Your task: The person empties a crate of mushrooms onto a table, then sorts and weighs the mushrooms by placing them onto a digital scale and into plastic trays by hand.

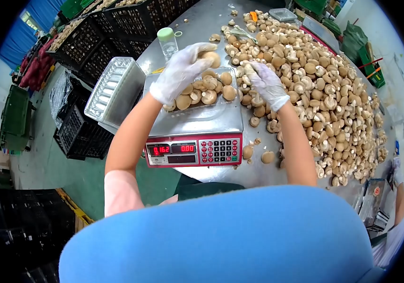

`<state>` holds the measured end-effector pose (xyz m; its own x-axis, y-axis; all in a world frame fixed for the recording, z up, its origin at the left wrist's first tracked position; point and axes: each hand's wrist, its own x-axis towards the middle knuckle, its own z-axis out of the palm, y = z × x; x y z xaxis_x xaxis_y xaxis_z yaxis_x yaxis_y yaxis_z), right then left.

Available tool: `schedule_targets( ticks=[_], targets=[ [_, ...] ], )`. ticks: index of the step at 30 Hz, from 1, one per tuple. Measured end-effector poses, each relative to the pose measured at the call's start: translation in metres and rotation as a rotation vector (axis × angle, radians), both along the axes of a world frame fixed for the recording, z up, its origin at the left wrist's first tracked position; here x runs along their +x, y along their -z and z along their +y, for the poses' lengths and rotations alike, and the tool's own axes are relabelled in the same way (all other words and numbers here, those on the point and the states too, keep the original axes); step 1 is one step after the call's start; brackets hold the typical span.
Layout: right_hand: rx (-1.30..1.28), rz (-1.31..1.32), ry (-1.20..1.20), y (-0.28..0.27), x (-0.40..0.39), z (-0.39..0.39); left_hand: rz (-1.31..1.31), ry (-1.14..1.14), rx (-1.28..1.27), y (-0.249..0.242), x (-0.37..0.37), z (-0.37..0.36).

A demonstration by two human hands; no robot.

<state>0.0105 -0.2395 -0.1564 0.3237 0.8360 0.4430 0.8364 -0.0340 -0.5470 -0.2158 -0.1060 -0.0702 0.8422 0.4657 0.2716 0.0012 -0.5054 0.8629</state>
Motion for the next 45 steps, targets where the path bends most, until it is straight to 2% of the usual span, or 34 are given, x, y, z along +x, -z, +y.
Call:
schedule_targets(
  ticks=[2, 4, 5, 6, 8, 10, 11, 12, 14, 15, 16, 18, 20, 22, 25, 28, 30, 32, 34, 35, 36, 38, 39, 40, 42, 45],
  targets=[
    [-0.014, 0.05, 0.019, -0.005, -0.007, -0.018, 0.012, 0.036, -0.046, 0.008, 0.02, 0.011],
    [-0.014, 0.073, -0.018, -0.004, -0.006, -0.029, 0.171, 0.118, 0.147, 0.012, 0.031, 0.012],
    [-0.052, 0.158, -0.001, -0.004, -0.007, -0.035, 0.317, 0.186, 0.117, 0.014, 0.037, 0.013],
    [-0.059, 0.164, -0.008, -0.003, -0.007, -0.037, 0.401, 0.253, 0.209, 0.022, 0.038, 0.017],
    [-0.075, 0.328, -0.029, 0.003, -0.005, -0.042, 0.473, 0.233, 0.272, 0.037, 0.042, 0.022],
    [-0.043, 0.283, -0.042, 0.008, -0.003, -0.04, 0.532, 0.186, 0.173, 0.016, 0.036, 0.008],
    [0.015, -0.037, -0.104, 0.019, 0.007, -0.037, 0.579, 0.14, 0.08, 0.009, 0.033, 0.003],
    [0.075, -0.357, -0.167, 0.03, 0.015, -0.033, 0.586, 0.131, 0.076, 0.018, 0.031, 0.012],
    [-0.037, 0.243, -0.071, 0.005, -0.008, -0.026, 0.274, 0.089, 0.34, 0.044, 0.019, 0.041],
    [-0.03, 0.257, -0.093, 0.007, -0.009, -0.022, 0.333, 0.062, 0.128, 0.022, 0.006, 0.032],
    [0.042, 0.25, -0.131, 0.007, -0.011, -0.017, 0.264, 0.137, 0.086, 0.008, -0.007, 0.032],
    [0.032, 0.337, -0.155, 0.003, -0.019, -0.012, 0.18, 0.07, 0.1, 0.012, -0.038, 0.051],
    [0.082, 0.159, -0.177, 0.01, -0.015, -0.002, 0.239, -0.027, 0.108, -0.022, -0.071, 0.039],
    [0.075, 0.187, -0.204, 0.0, -0.023, 0.0, 0.327, -0.164, 0.237, -0.04, -0.093, 0.04],
    [0.043, 0.222, -0.218, -0.004, -0.035, 0.007, 0.48, -0.066, 0.511, -0.047, -0.111, 0.048],
    [0.064, 0.293, -0.248, -0.001, -0.037, 0.016, 0.389, -0.126, 0.287, -0.011, -0.13, 0.045],
    [0.031, 0.08, -0.202, 0.0, -0.034, 0.024, 0.323, -0.155, 0.137, 0.013, -0.135, 0.042],
    [0.044, 0.09, -0.183, 0.005, -0.034, 0.033, 0.248, -0.126, 0.097, 0.03, -0.13, 0.042],
    [-0.211, -0.147, -0.033, -0.018, -0.053, 0.031, 0.241, -0.14, -0.023, 0.034, -0.123, 0.032],
    [-0.113, -0.188, -0.06, -0.005, -0.046, 0.035, 0.243, -0.156, 0.305, 0.049, -0.119, 0.041],
    [-0.124, -0.186, -0.047, -0.009, -0.049, 0.035, 0.231, -0.182, 0.381, 0.063, -0.112, 0.042],
    [-0.113, -0.203, -0.182, -0.01, -0.042, 0.038, 0.22, -0.111, 0.242, 0.063, -0.107, 0.032],
    [-0.067, -0.364, -0.223, -0.013, -0.042, 0.037, 0.214, -0.128, 0.464, 0.065, -0.104, 0.03],
    [-0.164, -0.41, -0.25, -0.017, -0.04, 0.037, 0.231, -0.113, 0.333, 0.065, -0.103, 0.026],
    [-0.144, -0.301, -0.225, -0.017, -0.042, 0.035, 0.299, -0.13, 0.235, 0.068, -0.1, 0.025],
    [-0.187, -0.064, -0.145, -0.019, -0.047, 0.039, 0.305, -0.148, 0.31, 0.07, -0.098, 0.024]
  ],
)
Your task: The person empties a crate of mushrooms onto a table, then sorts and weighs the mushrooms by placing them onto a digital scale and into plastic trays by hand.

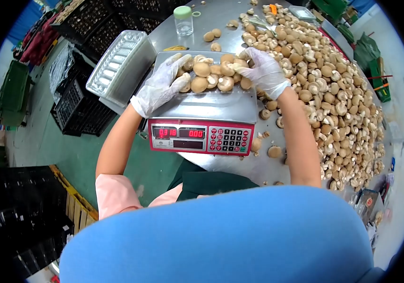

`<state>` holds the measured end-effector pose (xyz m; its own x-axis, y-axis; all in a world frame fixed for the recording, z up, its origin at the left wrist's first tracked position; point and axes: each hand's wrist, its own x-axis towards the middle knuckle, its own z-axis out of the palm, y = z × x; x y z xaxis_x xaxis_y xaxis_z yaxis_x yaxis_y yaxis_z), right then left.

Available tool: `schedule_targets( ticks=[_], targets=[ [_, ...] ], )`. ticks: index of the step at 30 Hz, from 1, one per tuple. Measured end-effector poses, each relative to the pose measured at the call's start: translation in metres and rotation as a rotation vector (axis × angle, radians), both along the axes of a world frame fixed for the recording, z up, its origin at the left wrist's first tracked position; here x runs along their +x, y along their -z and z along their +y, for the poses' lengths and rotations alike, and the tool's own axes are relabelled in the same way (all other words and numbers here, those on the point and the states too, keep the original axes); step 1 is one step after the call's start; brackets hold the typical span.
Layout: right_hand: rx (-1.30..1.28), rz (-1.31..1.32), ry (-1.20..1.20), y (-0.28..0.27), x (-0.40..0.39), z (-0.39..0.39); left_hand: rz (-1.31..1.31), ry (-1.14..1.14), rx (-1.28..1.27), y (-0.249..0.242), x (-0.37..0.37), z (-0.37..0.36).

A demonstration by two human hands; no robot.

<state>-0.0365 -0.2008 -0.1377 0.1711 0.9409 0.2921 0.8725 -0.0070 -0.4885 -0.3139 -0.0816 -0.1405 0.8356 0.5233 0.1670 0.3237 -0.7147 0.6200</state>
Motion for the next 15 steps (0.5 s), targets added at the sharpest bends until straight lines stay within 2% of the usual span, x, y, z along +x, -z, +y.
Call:
schedule_targets(
  ticks=[1, 3, 6, 8, 9, 11, 12, 15],
  targets=[
    [-0.026, 0.018, 0.066, 0.0, -0.004, -0.002, -0.009, 0.01, 0.007, 0.002, 0.001, 0.002],
    [0.245, -0.127, 0.08, 0.02, -0.006, -0.002, -0.003, 0.013, 0.051, 0.006, 0.001, 0.003],
    [0.238, -0.055, 0.048, 0.019, 0.002, -0.006, -0.057, 0.011, 0.035, 0.007, -0.001, 0.0],
    [0.005, 0.505, -0.006, 0.008, 0.009, -0.007, -0.122, 0.006, 0.059, 0.007, 0.001, 0.004],
    [0.103, 0.582, -0.008, -0.002, 0.005, -0.012, -0.125, 0.014, 0.064, 0.0, 0.006, 0.001],
    [0.253, 0.442, 0.007, 0.008, 0.017, -0.005, -0.151, 0.001, 0.203, -0.017, 0.019, -0.01],
    [0.255, 0.437, 0.011, 0.012, 0.017, -0.005, -0.146, 0.009, 0.342, -0.013, 0.026, -0.012],
    [0.118, 0.41, -0.01, 0.012, 0.006, -0.004, -0.105, 0.105, 0.46, -0.012, 0.063, -0.027]
  ],
)
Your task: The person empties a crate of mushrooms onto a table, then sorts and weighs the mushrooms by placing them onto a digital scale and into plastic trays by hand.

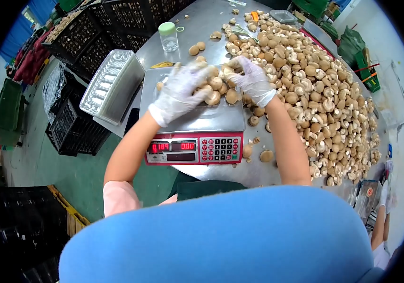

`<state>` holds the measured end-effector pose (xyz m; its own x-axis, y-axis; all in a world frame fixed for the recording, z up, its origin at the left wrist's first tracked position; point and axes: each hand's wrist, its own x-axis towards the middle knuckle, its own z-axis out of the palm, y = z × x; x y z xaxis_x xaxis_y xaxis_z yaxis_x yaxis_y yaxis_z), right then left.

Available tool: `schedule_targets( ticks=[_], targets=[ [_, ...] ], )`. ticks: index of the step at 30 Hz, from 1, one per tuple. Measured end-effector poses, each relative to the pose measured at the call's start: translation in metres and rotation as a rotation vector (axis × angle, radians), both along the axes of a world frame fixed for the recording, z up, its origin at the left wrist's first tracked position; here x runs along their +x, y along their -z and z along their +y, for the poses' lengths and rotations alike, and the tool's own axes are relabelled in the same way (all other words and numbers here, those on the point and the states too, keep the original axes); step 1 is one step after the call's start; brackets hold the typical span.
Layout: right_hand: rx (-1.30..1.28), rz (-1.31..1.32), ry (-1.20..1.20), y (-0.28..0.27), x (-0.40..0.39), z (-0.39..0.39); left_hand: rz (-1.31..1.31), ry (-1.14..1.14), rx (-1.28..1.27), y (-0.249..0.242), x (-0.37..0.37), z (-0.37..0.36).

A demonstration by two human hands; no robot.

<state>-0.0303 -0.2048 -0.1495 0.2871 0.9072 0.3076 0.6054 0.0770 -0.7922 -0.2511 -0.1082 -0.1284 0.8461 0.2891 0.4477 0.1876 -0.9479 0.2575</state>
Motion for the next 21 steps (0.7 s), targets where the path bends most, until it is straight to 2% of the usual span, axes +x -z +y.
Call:
schedule_targets(
  ticks=[1, 2, 5, 6, 7, 8, 10, 11, 13, 14, 16, 19, 21],
  targets=[
    [-0.004, -0.06, 0.012, 0.008, 0.004, 0.001, -0.073, 0.036, 0.028, 0.01, 0.012, -0.001],
    [-0.009, -0.121, 0.024, 0.016, 0.008, 0.002, 0.055, 0.018, -0.016, 0.019, 0.019, 0.0],
    [-0.023, -0.144, 0.042, 0.0, 0.003, -0.009, -0.007, 0.027, 0.034, 0.024, 0.028, 0.008],
    [0.006, -0.181, 0.048, -0.002, 0.003, -0.011, 0.026, 0.02, -0.119, 0.007, 0.025, 0.004],
    [-0.017, -0.094, 0.023, 0.001, 0.006, -0.01, 0.06, 0.011, -0.272, -0.003, 0.024, 0.003],
    [-0.011, -0.092, 0.025, 0.005, 0.008, -0.01, 0.03, -0.007, -0.269, -0.004, 0.02, 0.008],
    [-0.011, -0.334, -0.024, 0.002, 0.0, -0.013, 0.125, -0.011, -0.141, -0.017, 0.018, 0.011],
    [-0.026, -0.341, -0.065, -0.001, 0.0, -0.015, 0.132, -0.009, -0.138, -0.015, 0.021, 0.013],
    [-0.05, -0.304, -0.066, -0.005, -0.005, -0.016, 0.276, -0.129, 0.031, -0.007, 0.029, 0.014],
    [-0.072, -0.273, -0.068, -0.006, -0.006, -0.016, 0.279, -0.128, 0.035, -0.003, 0.032, 0.013],
    [-0.07, -0.295, -0.04, 0.005, 0.0, -0.011, 0.222, -0.09, -0.043, -0.002, 0.034, 0.008],
    [0.105, -0.064, 0.047, 0.018, 0.006, -0.007, 0.242, -0.078, -0.083, 0.001, 0.033, 0.012],
    [0.154, -0.094, 0.037, 0.016, 0.007, -0.009, 0.229, -0.096, -0.223, -0.015, 0.027, 0.008]
  ],
)
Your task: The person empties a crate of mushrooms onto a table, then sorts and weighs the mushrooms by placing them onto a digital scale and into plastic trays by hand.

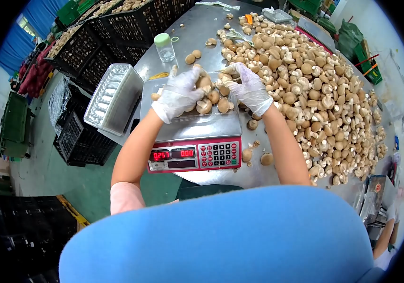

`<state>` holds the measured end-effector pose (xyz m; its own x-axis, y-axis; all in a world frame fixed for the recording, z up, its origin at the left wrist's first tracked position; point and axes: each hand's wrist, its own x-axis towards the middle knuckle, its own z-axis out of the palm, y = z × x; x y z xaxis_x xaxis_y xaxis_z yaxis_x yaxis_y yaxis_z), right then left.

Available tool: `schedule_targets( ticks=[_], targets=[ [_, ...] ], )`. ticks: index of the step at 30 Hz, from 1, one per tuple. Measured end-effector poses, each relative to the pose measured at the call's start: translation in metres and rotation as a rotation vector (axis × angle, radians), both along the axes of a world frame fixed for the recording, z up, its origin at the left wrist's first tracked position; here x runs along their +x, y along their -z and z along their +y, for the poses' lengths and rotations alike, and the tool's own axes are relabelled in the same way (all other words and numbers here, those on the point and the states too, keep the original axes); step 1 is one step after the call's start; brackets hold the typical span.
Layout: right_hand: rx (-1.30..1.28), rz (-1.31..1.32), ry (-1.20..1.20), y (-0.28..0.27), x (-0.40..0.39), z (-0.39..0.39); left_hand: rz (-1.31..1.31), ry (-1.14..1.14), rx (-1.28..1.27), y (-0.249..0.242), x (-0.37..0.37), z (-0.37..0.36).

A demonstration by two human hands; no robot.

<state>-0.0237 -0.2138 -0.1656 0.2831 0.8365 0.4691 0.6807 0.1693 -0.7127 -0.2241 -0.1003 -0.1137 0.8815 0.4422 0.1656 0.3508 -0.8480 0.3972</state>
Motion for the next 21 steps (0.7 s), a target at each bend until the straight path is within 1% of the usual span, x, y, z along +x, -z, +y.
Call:
schedule_targets(
  ticks=[2, 3, 4, 5, 7, 8, 10, 11, 12, 13, 14, 15, 17, 18, 19, 21],
  targets=[
    [0.049, -0.026, -0.009, -0.006, -0.004, -0.003, -0.268, -0.038, -0.291, 0.001, -0.009, 0.01],
    [0.01, -0.023, -0.037, -0.016, -0.011, -0.007, -0.355, -0.042, -0.228, -0.004, -0.011, 0.013],
    [-0.029, -0.022, -0.067, -0.021, -0.018, -0.008, -0.356, -0.122, -0.35, -0.008, -0.015, 0.015],
    [-0.027, -0.02, -0.069, -0.018, -0.024, -0.005, -0.395, -0.106, -0.407, -0.013, -0.02, 0.016],
    [-0.022, -0.115, -0.17, -0.012, -0.037, 0.004, -0.375, -0.124, -0.57, -0.03, -0.02, 0.007],
    [-0.103, -0.244, -0.139, -0.01, -0.043, 0.004, -0.375, -0.124, -0.567, -0.029, -0.019, 0.007],
    [-0.141, -0.22, -0.114, -0.011, -0.049, 0.0, -0.305, -0.105, -0.392, -0.014, -0.018, 0.012],
    [-0.159, -0.226, -0.117, -0.011, -0.047, -0.001, -0.403, -0.032, -0.426, 0.005, -0.013, 0.022],
    [-0.158, -0.228, -0.121, -0.008, -0.043, -0.001, -0.374, -0.026, -0.367, 0.009, -0.013, 0.024],
    [-0.16, -0.074, -0.202, -0.003, -0.038, -0.002, -0.342, -0.02, -0.309, 0.013, -0.013, 0.025],
    [-0.161, 0.08, -0.281, 0.001, -0.034, -0.003, -0.344, -0.022, -0.31, 0.018, -0.012, 0.026],
    [-0.162, 0.076, -0.284, 0.002, -0.032, -0.004, -0.233, 0.0, -0.241, 0.013, -0.01, 0.022],
    [-0.143, 0.091, -0.279, 0.007, -0.03, -0.005, -0.01, -0.023, 0.049, 0.004, -0.014, 0.012],
    [-0.13, 0.051, -0.203, 0.003, -0.034, -0.009, 0.013, -0.015, 0.004, 0.002, -0.015, 0.012],
    [-0.132, 0.049, -0.214, -0.001, -0.037, -0.01, 0.035, -0.01, -0.04, 0.001, -0.015, 0.016],
    [-0.062, -0.051, -0.105, -0.008, -0.044, -0.009, -0.151, 0.028, -0.096, 0.004, -0.019, 0.024]
  ],
)
